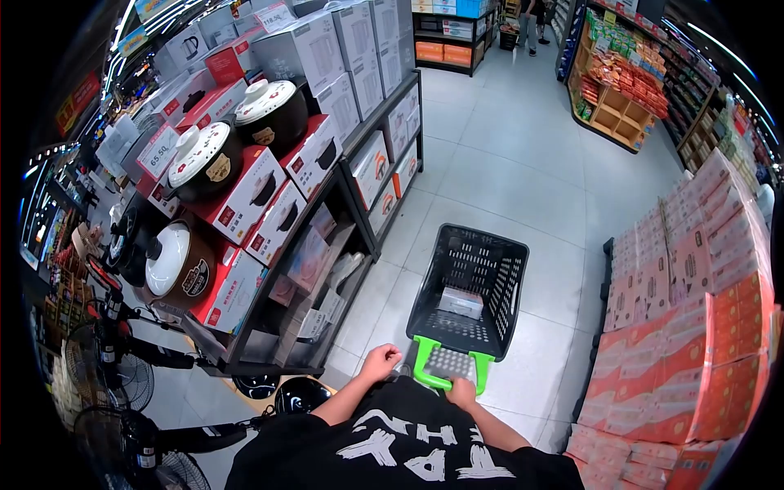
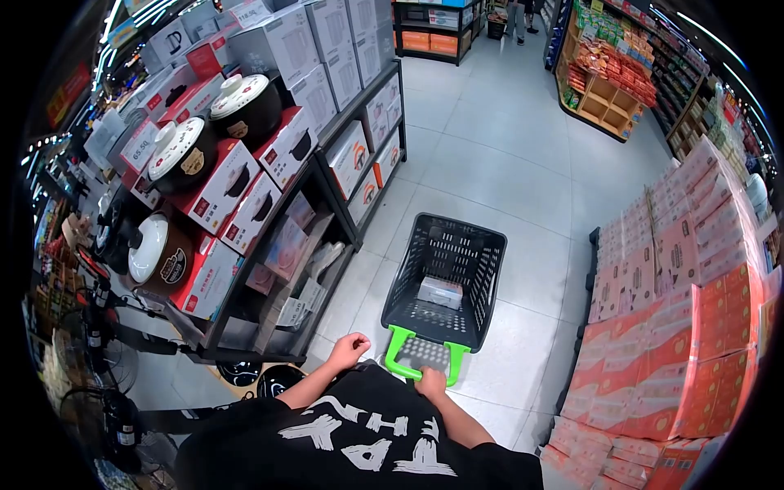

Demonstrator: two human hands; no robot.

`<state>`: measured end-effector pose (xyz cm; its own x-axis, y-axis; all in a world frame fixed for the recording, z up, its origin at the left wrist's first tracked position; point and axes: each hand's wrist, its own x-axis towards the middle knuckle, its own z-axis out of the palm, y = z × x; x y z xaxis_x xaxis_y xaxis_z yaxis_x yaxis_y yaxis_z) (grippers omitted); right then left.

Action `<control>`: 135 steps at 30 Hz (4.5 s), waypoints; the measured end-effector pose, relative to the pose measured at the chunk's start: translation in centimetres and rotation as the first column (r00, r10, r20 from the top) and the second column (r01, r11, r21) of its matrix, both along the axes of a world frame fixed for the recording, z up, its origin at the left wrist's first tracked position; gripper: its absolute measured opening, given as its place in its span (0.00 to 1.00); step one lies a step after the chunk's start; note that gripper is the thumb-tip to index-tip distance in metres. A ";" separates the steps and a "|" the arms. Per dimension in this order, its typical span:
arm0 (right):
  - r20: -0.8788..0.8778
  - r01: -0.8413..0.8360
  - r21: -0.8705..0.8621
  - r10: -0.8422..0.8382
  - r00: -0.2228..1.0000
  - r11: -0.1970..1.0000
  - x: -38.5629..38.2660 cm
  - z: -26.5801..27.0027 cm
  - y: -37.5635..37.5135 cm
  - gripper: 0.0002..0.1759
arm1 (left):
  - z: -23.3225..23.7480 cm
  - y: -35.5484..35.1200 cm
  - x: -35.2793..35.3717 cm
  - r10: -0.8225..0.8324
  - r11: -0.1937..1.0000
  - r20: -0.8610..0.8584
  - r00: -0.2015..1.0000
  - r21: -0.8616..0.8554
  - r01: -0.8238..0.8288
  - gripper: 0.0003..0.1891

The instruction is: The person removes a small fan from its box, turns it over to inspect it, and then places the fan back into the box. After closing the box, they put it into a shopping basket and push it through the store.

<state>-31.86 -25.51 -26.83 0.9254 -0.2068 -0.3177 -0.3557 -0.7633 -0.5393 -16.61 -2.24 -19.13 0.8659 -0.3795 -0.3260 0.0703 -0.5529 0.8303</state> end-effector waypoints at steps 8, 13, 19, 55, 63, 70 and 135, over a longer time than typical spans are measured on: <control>0.051 0.105 0.057 -0.108 0.993 0.993 4.3 4.5 2.5 0.18 | -0.8 -4.8 2.4 -0.637 0.770 0.307 0.708 0.202 0.605 0.30; 0.192 0.151 0.094 -0.166 0.967 0.984 5.8 5.2 3.6 0.17 | -1.2 -5.1 2.0 -0.839 0.531 0.136 0.527 0.418 0.737 0.29; 0.220 0.143 0.132 -0.170 0.961 0.981 6.0 6.0 4.0 0.21 | -2.6 -5.3 3.4 -0.813 0.572 0.136 0.567 0.373 0.731 0.26; -0.529 0.706 0.496 -0.469 0.708 0.506 -17.3 -2.0 -1.1 0.04 | 4.7 -7.6 2.6 -0.757 0.547 -0.084 0.648 0.461 0.699 0.34; -0.375 0.529 0.586 -0.373 0.849 0.614 -20.3 0.9 -1.1 0.08 | 5.4 -7.9 2.5 -0.731 0.590 -0.063 0.680 0.443 0.675 0.32; -0.296 0.635 0.668 -0.644 0.705 0.388 -18.1 6.0 2.5 0.07 | 6.0 -8.7 2.7 -0.720 0.601 -0.071 0.691 0.436 0.670 0.33; 0.427 0.134 -0.102 -0.079 0.901 0.986 4.3 16.2 3.9 0.25 | 2.2 -6.1 3.4 -0.546 0.835 -0.052 0.836 0.047 0.548 0.15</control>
